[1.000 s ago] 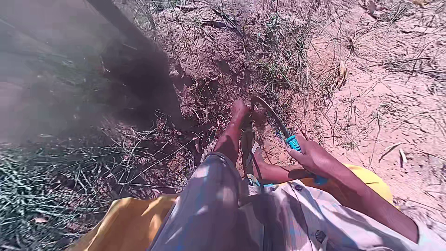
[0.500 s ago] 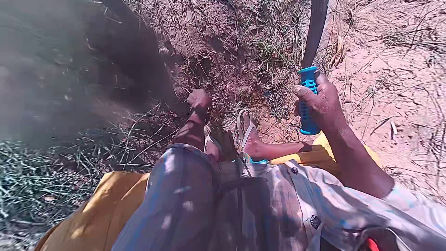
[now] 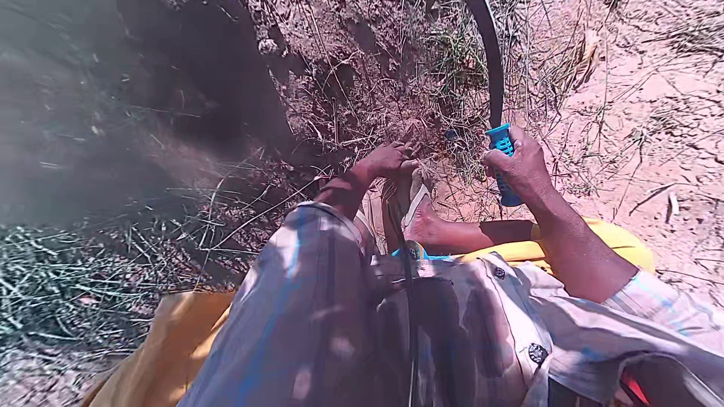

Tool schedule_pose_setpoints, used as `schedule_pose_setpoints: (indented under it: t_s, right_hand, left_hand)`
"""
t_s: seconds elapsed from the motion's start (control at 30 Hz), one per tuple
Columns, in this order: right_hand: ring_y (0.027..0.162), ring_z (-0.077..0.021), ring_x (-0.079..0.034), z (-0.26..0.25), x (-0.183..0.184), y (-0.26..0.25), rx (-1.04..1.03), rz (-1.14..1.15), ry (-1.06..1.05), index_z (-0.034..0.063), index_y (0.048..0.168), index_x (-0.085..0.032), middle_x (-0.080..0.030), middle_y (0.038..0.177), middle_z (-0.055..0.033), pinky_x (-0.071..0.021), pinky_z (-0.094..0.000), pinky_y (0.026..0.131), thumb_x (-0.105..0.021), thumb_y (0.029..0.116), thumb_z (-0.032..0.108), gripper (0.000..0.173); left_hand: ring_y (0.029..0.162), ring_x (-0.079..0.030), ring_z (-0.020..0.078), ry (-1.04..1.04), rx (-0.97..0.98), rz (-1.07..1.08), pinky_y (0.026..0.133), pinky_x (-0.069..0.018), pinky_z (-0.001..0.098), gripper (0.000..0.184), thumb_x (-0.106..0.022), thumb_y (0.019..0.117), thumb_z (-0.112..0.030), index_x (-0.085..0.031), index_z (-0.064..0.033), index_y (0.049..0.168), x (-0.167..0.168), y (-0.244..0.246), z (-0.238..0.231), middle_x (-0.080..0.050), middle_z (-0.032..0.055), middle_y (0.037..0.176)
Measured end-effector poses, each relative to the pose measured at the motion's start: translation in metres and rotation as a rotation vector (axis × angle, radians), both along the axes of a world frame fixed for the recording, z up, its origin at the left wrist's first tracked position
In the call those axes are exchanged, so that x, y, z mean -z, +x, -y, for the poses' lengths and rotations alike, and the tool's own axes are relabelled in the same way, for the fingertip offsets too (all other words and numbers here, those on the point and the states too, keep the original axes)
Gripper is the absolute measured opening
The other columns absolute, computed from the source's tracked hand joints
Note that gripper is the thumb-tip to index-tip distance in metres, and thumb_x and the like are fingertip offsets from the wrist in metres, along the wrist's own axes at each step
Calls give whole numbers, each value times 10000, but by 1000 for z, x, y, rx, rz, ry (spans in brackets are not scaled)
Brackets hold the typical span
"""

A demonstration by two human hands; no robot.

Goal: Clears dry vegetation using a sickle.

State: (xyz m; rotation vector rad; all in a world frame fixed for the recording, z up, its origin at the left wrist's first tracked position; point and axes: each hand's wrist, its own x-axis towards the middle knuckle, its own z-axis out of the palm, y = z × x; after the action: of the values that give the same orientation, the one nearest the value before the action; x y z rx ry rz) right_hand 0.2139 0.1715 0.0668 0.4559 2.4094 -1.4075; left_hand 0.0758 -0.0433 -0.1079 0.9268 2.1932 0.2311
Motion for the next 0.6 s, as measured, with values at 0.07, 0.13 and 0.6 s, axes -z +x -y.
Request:
schedule_pose_setpoints:
  t_s: [0.07,0.13,0.6]
  right_hand:
    - [672,-112,-521,4,-8,-1,-30,11,5,-47,1204,-442,-492,844,-97,-488,-265,631,-548,981,63,271]
    - [690,-129,-528,7,-13,0,-55,30,15,-58,1211,-440,-499,855,-113,-490,-280,642,-534,987,56,269]
    - [916,-341,-603,-2,-27,-4,-61,161,215,-110,1321,-469,-596,1069,-281,-494,-478,862,-508,1035,18,316]
  left_hand:
    - [1517,-355,379,-15,49,29,1179,-308,633,561,-344,1119,-429,-606,-28,1410,1,15,37,-454,149,1598]
    - [1531,-298,417,-102,93,41,1161,-318,637,591,-461,1089,-444,-461,-65,1543,5,33,63,-333,183,1657]
    - [1219,-609,498,-108,-519,-116,999,-453,697,242,-600,982,-40,-700,41,1187,-23,5,44,-662,305,1241]
